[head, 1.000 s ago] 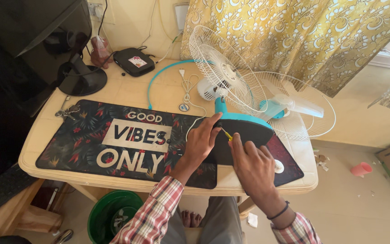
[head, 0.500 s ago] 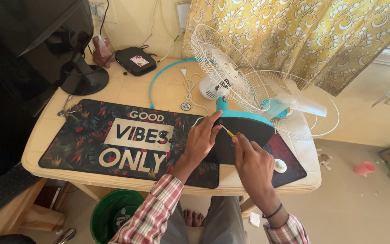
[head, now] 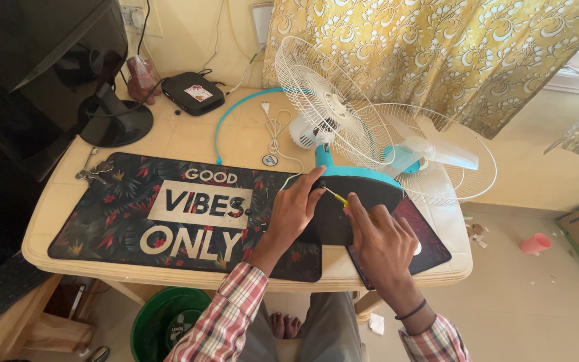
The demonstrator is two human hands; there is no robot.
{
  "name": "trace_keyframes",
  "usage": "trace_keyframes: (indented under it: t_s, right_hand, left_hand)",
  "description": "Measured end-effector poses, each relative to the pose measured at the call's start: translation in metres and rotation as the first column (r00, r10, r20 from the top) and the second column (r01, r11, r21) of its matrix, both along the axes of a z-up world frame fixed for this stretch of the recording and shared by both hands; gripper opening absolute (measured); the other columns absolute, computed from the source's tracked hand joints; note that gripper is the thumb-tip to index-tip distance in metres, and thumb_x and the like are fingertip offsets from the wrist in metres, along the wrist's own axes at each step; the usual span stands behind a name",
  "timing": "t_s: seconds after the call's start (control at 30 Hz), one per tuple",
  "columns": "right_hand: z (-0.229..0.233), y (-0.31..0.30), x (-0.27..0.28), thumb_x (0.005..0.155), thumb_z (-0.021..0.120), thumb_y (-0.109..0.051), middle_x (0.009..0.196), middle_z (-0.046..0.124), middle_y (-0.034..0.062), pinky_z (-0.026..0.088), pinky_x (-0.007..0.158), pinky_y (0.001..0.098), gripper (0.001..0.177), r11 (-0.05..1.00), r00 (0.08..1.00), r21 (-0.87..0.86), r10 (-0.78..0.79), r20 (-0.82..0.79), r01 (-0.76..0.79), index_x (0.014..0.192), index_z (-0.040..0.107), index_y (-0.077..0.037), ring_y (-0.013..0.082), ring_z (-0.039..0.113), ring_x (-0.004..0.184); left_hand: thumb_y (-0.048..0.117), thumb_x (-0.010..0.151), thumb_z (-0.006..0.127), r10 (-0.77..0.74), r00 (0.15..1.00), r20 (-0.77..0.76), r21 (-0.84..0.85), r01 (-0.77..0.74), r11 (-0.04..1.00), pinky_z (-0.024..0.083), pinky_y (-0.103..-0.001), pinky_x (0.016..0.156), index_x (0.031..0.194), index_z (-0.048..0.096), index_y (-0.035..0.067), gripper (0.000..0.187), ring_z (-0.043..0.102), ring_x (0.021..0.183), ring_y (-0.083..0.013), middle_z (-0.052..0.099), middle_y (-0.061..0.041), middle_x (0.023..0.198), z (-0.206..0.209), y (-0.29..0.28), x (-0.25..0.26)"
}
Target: The person uses a screwdriver to remove screws from the base of a small desk fan. They unscrew fasteners from multiple locations on the fan's base, remove the screws by hand, and place them on the desk mat.
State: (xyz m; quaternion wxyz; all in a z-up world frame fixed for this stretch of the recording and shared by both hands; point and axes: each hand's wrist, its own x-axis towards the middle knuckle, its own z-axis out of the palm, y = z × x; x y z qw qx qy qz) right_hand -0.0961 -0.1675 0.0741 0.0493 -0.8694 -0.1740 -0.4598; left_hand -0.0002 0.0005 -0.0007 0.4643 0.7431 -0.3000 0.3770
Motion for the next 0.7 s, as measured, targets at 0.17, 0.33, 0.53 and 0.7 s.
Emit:
trace_keyframes:
  t_s: [0.17,0.33,0.53,0.7]
  right_hand:
    - [0.008,0.000,-0.002,0.092,0.078,-0.027,0.071,0.050,-0.0008,0.039,0.055,0.0324,0.029,0.987,0.998,-0.156,-0.038,0.056,0.047,0.120,0.076,-0.020,0.0150,0.050,0.054]
    - [0.009,0.001,-0.001,0.096,0.074,-0.029,0.070,0.045,-0.0021,0.038,0.055,0.0316,0.027,0.955,0.992,-0.287,-0.038,0.121,0.072,0.119,0.074,-0.015,0.0114,0.052,0.056]
    - [0.004,0.006,0.000,0.097,0.072,-0.029,0.066,0.046,-0.0019,0.040,0.051,0.0308,0.028,0.941,0.995,-0.328,-0.052,0.089,0.079,0.116,0.073,-0.010,0.0109,0.054,0.051]
    - [0.000,0.011,0.001,0.098,0.070,-0.028,0.066,0.050,-0.0006,0.042,0.049,0.0312,0.027,0.963,0.998,-0.262,-0.051,0.032,0.058,0.116,0.072,-0.008,0.0133,0.057,0.051]
  left_hand:
    - [0.013,0.102,0.068,0.015,1.000,-0.019,0.011,-0.015,1.000,0.059,-0.041,0.065,0.144,0.051,0.009,0.045,0.073,0.084,-0.0361,0.071,-0.016,0.114,-0.003,-0.001,0.002]
    - [0.014,0.101,0.068,0.017,1.000,0.002,0.006,-0.017,1.000,0.060,-0.041,0.066,0.142,0.051,0.009,0.044,0.073,0.084,-0.0355,0.071,-0.017,0.119,-0.005,-0.003,0.005]
    - [0.014,0.101,0.068,0.029,0.999,-0.025,0.007,-0.029,1.000,0.059,-0.042,0.065,0.141,0.054,0.009,0.043,0.073,0.084,-0.0371,0.072,-0.017,0.114,-0.002,-0.003,0.003]
    - [0.012,0.101,0.067,0.027,0.999,-0.037,-0.006,-0.027,1.000,0.058,-0.042,0.064,0.141,0.054,0.009,0.042,0.073,0.084,-0.0370,0.072,-0.017,0.112,0.000,-0.003,0.001]
